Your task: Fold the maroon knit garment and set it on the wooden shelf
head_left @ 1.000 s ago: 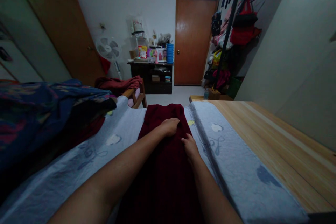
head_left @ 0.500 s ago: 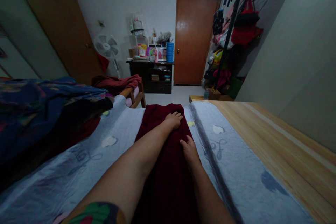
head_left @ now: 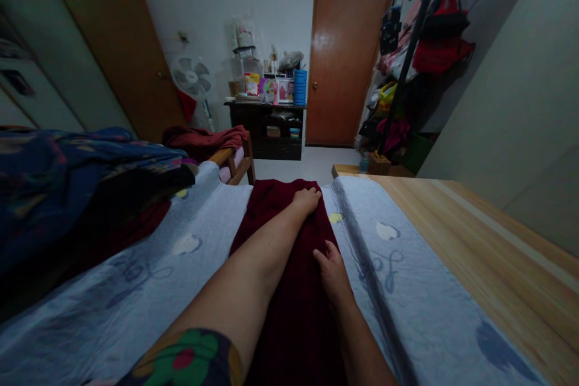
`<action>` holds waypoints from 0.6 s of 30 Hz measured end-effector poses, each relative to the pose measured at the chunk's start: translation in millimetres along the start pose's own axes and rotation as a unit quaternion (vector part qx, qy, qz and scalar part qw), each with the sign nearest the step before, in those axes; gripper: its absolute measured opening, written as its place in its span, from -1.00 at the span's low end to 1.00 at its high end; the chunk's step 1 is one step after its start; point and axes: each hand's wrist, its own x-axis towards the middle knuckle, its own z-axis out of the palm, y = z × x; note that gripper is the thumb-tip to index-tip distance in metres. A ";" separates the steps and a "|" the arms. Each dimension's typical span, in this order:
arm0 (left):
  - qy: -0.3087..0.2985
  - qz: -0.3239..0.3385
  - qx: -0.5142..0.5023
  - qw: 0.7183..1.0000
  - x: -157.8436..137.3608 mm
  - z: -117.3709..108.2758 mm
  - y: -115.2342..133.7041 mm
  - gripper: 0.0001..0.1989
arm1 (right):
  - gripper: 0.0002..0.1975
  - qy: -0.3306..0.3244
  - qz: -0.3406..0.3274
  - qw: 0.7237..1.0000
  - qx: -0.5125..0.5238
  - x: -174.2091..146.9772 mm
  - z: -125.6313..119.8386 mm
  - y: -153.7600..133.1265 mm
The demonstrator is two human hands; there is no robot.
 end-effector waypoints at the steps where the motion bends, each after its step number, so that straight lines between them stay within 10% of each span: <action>1: 0.012 0.004 0.002 1.000 -0.6 0.6 -0.6 -0.61 | -0.53 0.003 0.003 1.000 0.000 0.0 -0.4 -0.1; 18: 0.043 0.076 -0.028 0.996 15.0 -23.9 -23.1 -0.76 | -0.56 -0.028 0.046 0.997 0.052 -3.4 -0.5 -7.9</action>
